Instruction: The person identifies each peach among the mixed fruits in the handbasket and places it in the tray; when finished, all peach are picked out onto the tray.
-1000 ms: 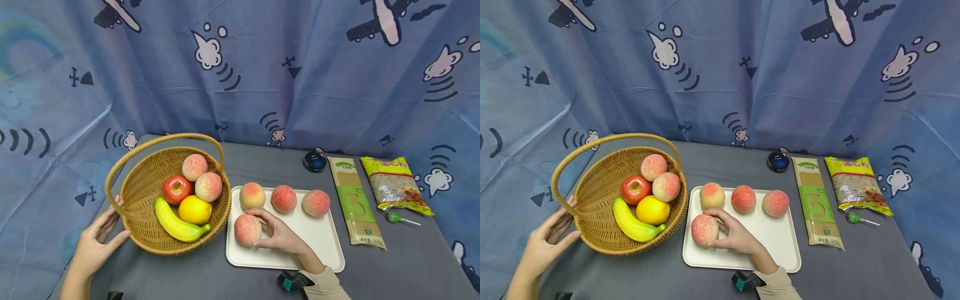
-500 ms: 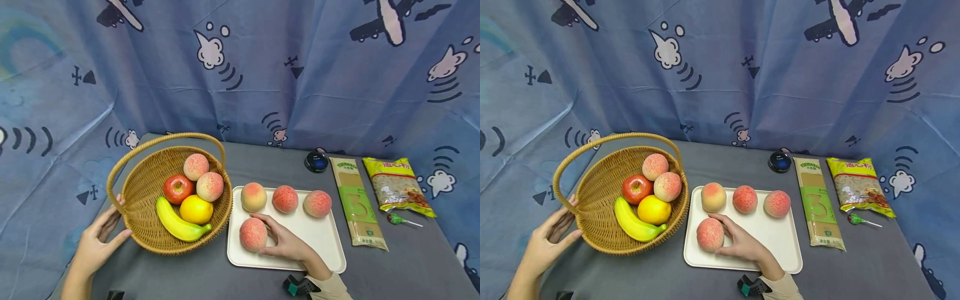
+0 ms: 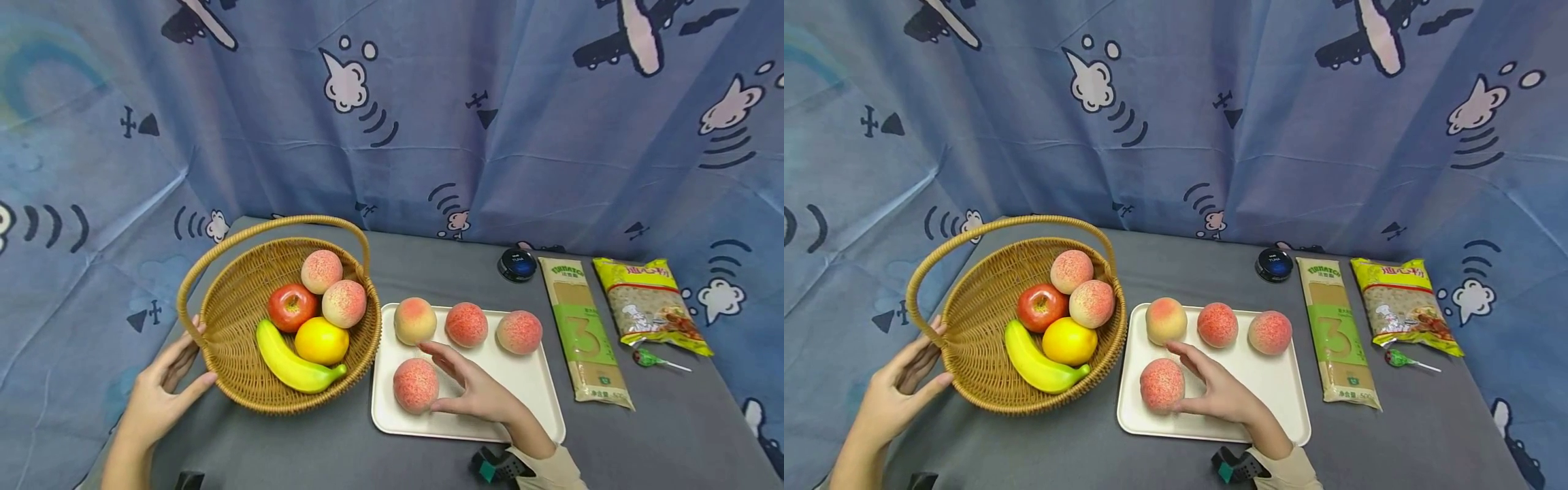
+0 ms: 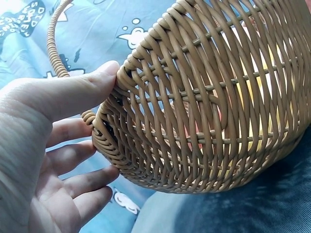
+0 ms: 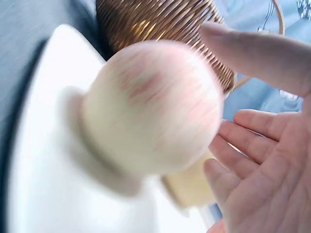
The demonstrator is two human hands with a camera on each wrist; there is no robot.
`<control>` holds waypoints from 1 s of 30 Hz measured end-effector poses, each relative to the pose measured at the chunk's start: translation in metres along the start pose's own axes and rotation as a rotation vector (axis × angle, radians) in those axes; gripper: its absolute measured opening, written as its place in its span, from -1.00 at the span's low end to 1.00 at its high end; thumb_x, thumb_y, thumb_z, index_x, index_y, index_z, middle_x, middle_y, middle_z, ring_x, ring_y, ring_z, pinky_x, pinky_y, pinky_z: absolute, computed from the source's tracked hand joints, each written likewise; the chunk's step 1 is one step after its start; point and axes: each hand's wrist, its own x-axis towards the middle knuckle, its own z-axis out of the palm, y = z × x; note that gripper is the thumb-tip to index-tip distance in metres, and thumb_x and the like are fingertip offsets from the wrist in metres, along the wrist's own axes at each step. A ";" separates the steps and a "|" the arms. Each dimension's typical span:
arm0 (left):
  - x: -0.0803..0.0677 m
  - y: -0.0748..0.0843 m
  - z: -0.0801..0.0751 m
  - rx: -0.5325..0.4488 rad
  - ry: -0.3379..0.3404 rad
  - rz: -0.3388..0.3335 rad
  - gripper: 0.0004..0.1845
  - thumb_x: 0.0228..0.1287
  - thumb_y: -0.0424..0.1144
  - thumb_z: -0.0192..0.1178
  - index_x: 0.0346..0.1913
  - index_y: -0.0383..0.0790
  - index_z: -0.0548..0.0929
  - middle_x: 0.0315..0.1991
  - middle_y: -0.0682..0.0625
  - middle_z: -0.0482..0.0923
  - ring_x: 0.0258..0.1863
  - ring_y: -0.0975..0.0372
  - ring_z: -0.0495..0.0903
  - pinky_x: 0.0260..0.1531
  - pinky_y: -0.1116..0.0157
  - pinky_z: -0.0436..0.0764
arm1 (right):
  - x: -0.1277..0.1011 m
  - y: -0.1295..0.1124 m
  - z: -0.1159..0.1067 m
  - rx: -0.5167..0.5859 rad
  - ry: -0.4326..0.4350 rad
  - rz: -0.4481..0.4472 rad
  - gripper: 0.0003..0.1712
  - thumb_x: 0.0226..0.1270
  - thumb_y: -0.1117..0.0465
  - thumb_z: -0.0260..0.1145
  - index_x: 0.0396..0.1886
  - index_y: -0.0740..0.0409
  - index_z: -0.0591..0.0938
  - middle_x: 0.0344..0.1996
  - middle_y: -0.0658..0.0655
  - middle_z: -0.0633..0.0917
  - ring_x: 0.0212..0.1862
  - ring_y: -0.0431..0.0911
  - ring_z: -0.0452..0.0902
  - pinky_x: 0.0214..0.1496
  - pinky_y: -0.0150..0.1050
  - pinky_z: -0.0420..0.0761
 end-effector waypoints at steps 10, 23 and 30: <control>-0.001 0.007 -0.001 0.073 0.012 -0.043 -0.20 -0.05 -0.78 0.21 0.35 -0.54 0.23 0.42 -0.34 0.10 0.37 0.32 0.27 0.29 0.53 0.33 | 0.060 -0.059 0.002 -0.164 0.047 -0.052 -0.12 0.09 0.33 0.45 0.41 0.13 0.26 0.36 0.17 0.34 0.41 -0.09 0.21 0.49 -0.30 0.22; 0.002 0.008 0.003 0.196 0.018 -0.034 -0.17 -0.09 -0.77 0.25 0.35 -0.47 0.27 0.41 -0.22 0.21 0.37 0.37 0.25 0.26 0.58 0.34 | 0.164 -0.103 0.019 -0.397 0.024 -0.031 -0.12 0.10 0.10 0.47 0.38 0.17 0.29 0.36 0.10 0.37 0.36 -0.04 0.28 0.41 -0.01 0.36; 0.000 0.005 0.003 0.214 0.028 -0.055 -0.18 -0.07 -0.75 0.25 0.36 -0.44 0.28 0.39 -0.06 0.28 0.35 0.41 0.27 0.25 0.59 0.35 | 0.210 -0.095 0.023 -0.422 0.006 0.102 -0.11 0.12 0.06 0.44 0.40 0.18 0.26 0.36 0.12 0.36 0.37 -0.03 0.27 0.43 -0.11 0.35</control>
